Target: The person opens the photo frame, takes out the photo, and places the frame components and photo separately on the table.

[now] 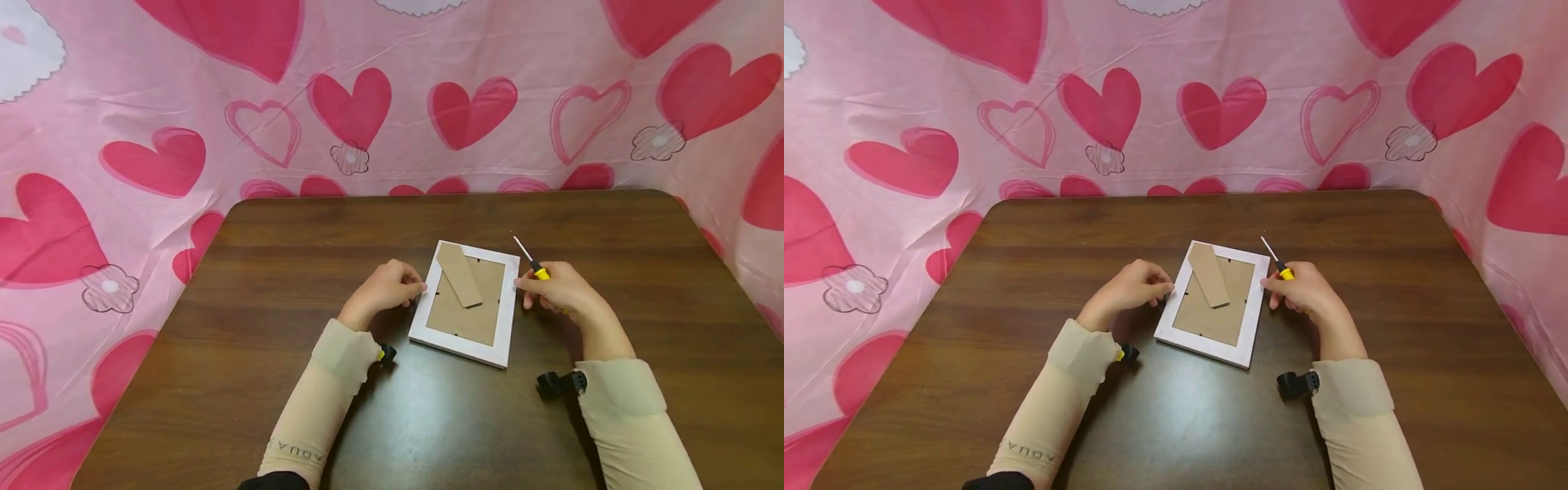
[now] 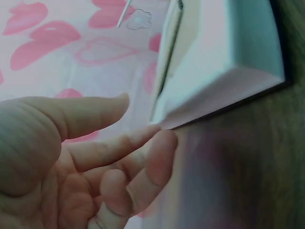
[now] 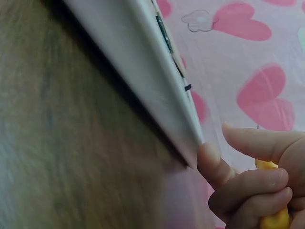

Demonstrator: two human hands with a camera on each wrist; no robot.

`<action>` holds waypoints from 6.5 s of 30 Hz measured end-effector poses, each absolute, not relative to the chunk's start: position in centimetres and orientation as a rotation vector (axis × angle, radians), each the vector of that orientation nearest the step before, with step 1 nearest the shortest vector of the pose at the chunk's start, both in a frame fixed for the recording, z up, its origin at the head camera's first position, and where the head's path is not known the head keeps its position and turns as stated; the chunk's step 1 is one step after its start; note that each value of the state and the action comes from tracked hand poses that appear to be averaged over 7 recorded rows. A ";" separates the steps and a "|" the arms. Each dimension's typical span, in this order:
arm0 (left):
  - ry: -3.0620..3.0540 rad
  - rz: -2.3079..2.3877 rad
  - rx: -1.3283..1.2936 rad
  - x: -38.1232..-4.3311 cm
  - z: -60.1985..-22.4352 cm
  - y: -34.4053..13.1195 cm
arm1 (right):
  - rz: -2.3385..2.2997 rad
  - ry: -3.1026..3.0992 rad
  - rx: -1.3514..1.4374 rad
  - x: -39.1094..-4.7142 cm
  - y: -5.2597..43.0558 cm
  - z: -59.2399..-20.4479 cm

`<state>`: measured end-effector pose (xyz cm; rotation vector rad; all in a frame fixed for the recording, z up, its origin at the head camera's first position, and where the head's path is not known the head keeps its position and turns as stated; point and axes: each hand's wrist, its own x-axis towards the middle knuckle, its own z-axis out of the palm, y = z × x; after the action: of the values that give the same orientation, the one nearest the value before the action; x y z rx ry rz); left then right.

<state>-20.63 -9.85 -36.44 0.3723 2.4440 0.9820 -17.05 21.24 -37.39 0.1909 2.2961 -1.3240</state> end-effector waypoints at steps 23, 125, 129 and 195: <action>2.401 1.115 0.222 -21.1 -38.7 -9.4 | -1.369 2.329 0.247 -18.7 20.0 -39.3; 2.468 1.156 0.176 -20.9 -38.8 -8.8 | -0.364 2.638 -0.737 -21.2 12.2 -32.1; 2.484 1.140 0.166 -20.7 -38.7 -8.7 | -0.334 2.637 -0.715 -21.1 11.7 -31.7; 2.579 1.010 0.213 -20.5 -38.8 -8.5 | -0.329 2.825 -0.798 -19.8 11.1 -33.1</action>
<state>-20.48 -8.51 -38.77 0.2125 2.5795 1.0103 -19.77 11.10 -33.07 -0.7982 2.8249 -0.3293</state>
